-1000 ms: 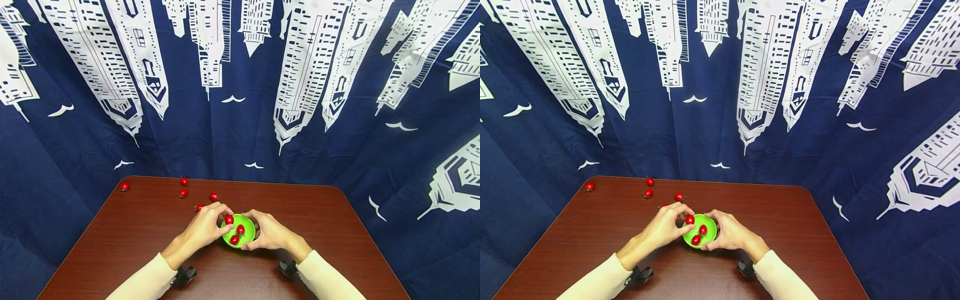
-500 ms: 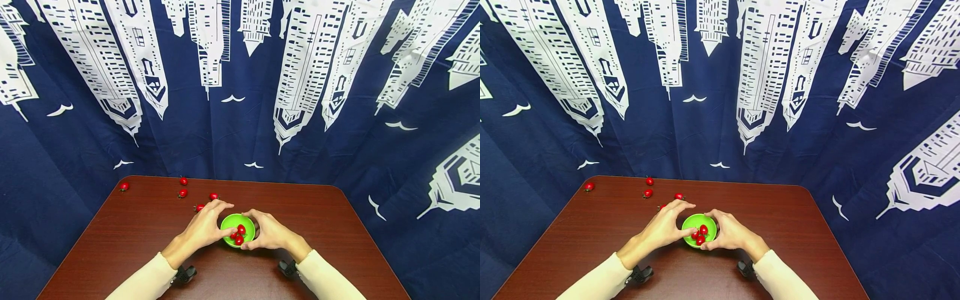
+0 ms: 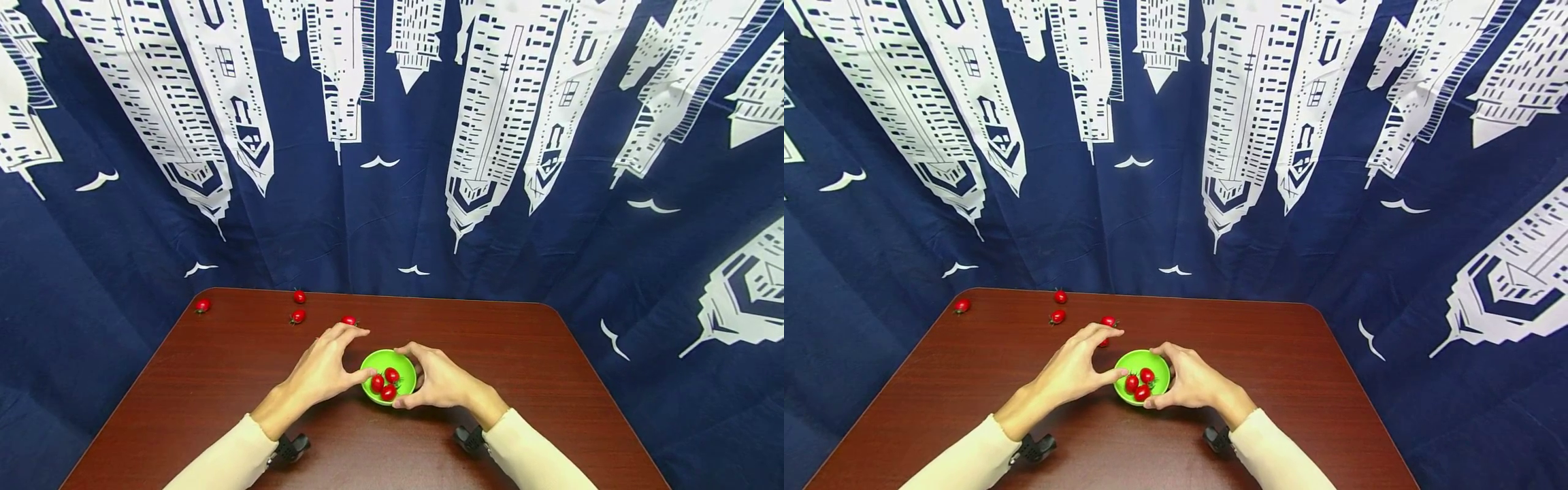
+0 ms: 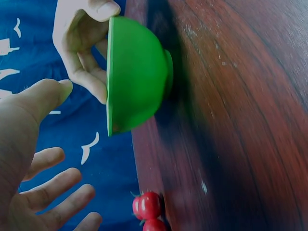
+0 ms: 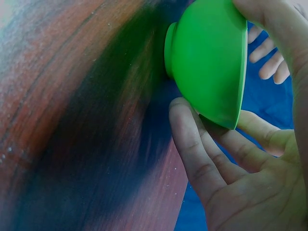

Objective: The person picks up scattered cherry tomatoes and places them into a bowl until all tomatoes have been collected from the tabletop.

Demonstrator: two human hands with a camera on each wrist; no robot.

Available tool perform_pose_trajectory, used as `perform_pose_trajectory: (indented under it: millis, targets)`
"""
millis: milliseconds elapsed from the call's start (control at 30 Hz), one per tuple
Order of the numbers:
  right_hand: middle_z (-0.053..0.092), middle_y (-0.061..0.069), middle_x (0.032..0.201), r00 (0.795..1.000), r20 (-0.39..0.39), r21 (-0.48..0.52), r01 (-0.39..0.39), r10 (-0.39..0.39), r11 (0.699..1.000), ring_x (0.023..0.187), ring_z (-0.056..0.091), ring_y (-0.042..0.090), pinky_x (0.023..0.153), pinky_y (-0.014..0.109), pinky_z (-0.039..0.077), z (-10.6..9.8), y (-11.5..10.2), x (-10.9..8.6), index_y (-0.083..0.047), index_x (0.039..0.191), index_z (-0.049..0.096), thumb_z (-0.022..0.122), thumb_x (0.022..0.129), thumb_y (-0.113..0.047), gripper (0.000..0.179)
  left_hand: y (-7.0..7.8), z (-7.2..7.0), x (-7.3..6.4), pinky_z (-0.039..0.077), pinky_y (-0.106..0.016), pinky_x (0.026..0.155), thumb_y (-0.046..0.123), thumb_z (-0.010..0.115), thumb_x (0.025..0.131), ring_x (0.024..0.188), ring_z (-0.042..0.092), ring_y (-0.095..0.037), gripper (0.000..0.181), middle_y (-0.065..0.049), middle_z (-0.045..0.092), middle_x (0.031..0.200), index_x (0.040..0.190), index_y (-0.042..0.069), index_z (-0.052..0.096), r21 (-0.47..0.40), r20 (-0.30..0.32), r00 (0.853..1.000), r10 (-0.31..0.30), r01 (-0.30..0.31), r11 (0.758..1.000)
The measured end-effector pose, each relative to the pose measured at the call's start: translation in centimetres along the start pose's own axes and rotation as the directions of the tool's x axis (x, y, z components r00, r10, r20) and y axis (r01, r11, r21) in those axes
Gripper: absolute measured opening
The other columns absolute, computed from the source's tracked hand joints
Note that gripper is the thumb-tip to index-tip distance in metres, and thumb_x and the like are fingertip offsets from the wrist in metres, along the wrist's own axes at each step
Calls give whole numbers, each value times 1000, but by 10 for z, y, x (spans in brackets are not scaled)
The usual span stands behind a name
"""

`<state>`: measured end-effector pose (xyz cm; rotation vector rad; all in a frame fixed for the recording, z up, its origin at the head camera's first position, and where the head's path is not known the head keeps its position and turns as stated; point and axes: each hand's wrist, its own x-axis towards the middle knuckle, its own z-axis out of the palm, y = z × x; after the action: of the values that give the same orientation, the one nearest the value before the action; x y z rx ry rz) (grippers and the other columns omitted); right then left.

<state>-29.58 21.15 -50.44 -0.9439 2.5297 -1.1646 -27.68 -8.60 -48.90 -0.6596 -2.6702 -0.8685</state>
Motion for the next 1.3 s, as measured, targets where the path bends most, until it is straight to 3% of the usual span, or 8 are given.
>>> perform_pose_trajectory:
  millis: [133, 433, 900, 1300]
  targets:
    - [77, 13, 139, 1000, -1, -5, -3, 3, 1000, 100, 83, 13, 84, 25, 72, 0, 0, 0, -1, 155, 62, 108, 82, -36, 93, -7, -5, -2, 67, -58, 107, 47, 101, 90, 130, 76, -32, 74, -5, 75, 148, 153, 17, 74, 7, -31, 1000, -3, 3, 1000]
    - [77, 13, 142, 1000, -10, -6, -5, 5, 1000, 97, 83, 12, 83, 27, 72, 1, -3, 0, -1, 155, 63, 108, 81, -33, 92, -31, -20, -9, 66, -63, 108, 47, 101, 90, 134, 76, -34, 74, -8, 75, 150, 154, 20, 73, 41, -108, 994, -34, 39, 998]
    - [77, 14, 141, 1000, -11, 0, -16, 16, 1000, 94, 83, 15, 82, 27, 72, 0, -5, -1, -2, 157, 62, 108, 81, -31, 93, -71, -45, -17, 59, -71, 116, 48, 97, 93, 143, 69, -46, 78, -19, 72, 155, 157, 11, 71, 68, -219, 972, -90, 107, 992]
    - [77, 14, 140, 1000, -8, 4, -15, 15, 1000, 93, 83, 15, 81, 23, 70, 1, -5, -1, -2, 156, 62, 109, 81, -32, 93, -112, -70, -25, 49, -79, 121, 54, 90, 98, 149, 59, -53, 85, -24, 61, 165, 166, 12, 61, 41, -225, 948, -227, 242, 970]
